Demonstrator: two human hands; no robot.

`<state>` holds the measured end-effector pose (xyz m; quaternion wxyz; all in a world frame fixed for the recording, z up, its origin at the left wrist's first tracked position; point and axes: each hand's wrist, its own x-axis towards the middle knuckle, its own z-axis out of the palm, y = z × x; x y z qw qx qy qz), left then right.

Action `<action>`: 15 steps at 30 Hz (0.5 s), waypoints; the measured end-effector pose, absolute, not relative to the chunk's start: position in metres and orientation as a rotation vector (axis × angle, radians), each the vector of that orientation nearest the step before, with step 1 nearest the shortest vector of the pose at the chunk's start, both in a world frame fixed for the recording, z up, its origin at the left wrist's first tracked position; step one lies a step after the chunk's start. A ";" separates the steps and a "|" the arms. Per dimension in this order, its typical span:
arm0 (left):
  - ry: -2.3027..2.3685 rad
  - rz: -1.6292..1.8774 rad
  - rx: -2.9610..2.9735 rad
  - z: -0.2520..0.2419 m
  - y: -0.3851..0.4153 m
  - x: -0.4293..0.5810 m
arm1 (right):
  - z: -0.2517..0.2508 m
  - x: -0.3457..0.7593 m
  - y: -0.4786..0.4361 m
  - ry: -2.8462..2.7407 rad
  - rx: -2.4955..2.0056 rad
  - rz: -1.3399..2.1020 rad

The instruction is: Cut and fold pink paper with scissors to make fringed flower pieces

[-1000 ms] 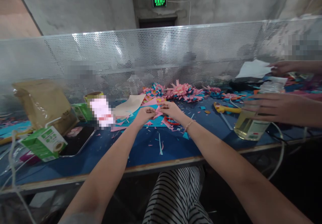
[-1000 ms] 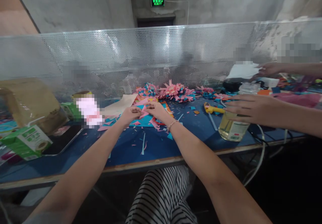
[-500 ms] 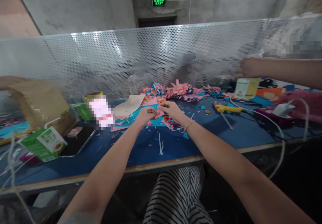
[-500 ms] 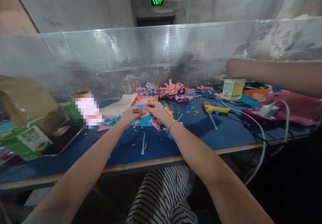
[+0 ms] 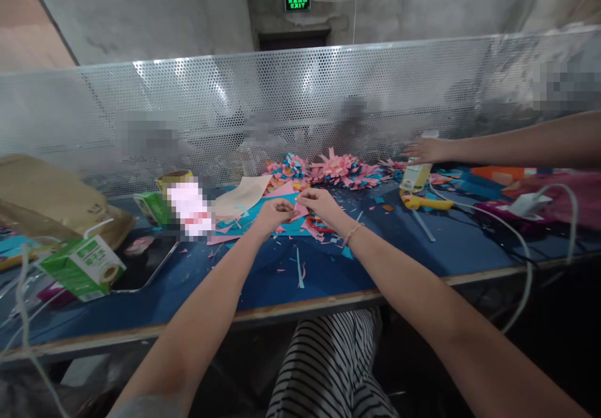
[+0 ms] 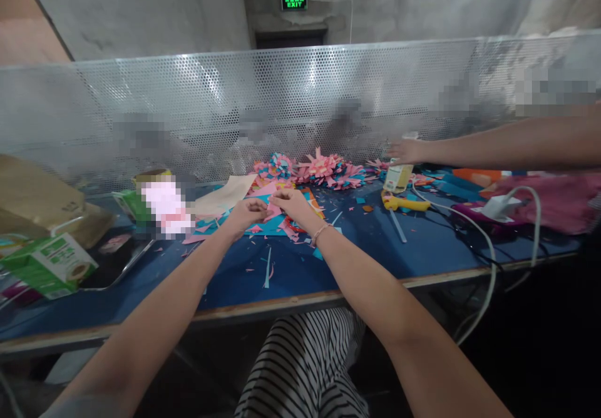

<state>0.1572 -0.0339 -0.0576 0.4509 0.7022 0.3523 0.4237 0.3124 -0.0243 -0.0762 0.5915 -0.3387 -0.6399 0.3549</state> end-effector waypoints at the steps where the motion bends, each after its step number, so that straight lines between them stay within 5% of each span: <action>1: 0.871 1.047 1.736 -0.058 -0.034 0.157 | -0.075 0.312 -0.026 -1.485 -0.782 0.836; 15: 0.888 1.042 1.791 -0.056 -0.035 0.157 | -0.071 0.312 -0.030 -1.439 -0.822 0.887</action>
